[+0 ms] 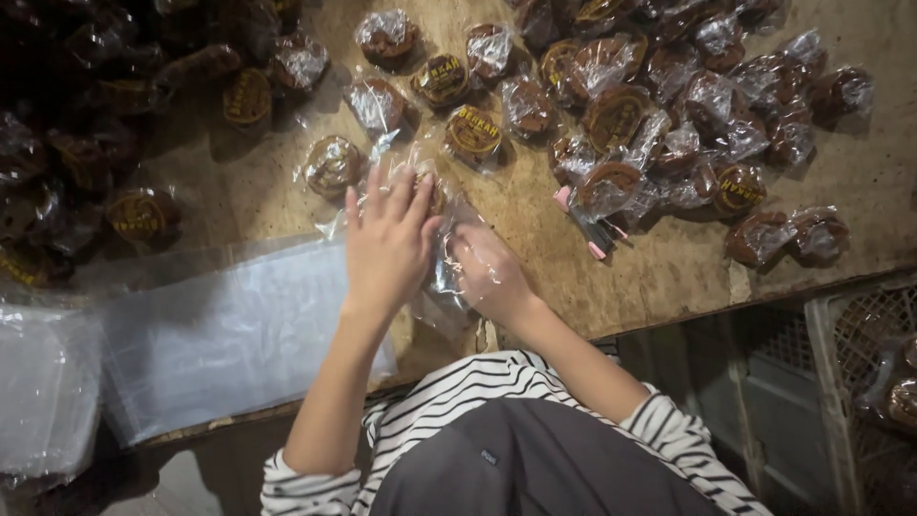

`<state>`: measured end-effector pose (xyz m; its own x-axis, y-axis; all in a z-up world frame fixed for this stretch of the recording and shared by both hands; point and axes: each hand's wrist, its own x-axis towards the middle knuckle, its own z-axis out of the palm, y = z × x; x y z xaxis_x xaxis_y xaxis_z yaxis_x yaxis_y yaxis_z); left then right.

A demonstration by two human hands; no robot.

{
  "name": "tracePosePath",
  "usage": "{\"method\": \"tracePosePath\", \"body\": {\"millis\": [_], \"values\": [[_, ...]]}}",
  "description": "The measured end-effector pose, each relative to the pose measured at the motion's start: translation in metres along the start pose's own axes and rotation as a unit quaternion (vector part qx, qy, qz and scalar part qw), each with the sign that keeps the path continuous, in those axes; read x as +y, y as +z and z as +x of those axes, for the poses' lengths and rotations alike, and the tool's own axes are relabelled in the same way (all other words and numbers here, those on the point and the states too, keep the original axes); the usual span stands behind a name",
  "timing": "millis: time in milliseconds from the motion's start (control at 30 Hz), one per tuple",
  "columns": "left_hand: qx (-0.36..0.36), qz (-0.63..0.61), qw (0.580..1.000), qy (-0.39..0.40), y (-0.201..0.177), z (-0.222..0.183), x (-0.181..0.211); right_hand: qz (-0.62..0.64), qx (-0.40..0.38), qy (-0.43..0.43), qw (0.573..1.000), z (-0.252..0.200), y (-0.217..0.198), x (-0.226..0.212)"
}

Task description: The person places individual plastic-wrapped bakery items into a larger clear plastic bag, organizing them inside before closing the bag by hand and placing it to the side.

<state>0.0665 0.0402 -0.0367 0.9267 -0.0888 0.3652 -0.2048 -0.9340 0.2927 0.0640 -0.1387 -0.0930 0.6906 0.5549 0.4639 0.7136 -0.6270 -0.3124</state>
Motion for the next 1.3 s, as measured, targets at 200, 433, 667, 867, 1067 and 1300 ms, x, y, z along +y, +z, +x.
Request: {"method": "tracePosePath", "body": {"millis": [200,433,667,867,1067,1300], "values": [[-0.133,0.012,0.991,0.031,-0.015,-0.002,-0.001,-0.019,-0.115,0.068,0.991,0.026,-0.025,-0.022],[-0.193,-0.04,0.98,0.02,-0.012,0.001,-0.017,-0.008,-0.196,-0.072,0.978,0.03,-0.043,-0.04],[-0.121,0.057,0.99,0.037,-0.009,-0.006,-0.017,0.047,-0.237,-0.11,0.964,0.052,-0.044,-0.05],[-0.171,0.061,0.983,0.035,-0.019,0.002,-0.021,0.093,-0.268,-0.142,0.948,0.065,-0.058,-0.045],[-0.186,0.083,0.979,0.035,-0.021,0.004,-0.025,0.136,-0.313,-0.163,0.926,0.07,-0.071,-0.045],[-0.164,0.024,0.986,0.034,-0.021,-0.008,-0.009,0.407,-0.331,0.103,0.845,0.097,-0.097,0.049]]}}
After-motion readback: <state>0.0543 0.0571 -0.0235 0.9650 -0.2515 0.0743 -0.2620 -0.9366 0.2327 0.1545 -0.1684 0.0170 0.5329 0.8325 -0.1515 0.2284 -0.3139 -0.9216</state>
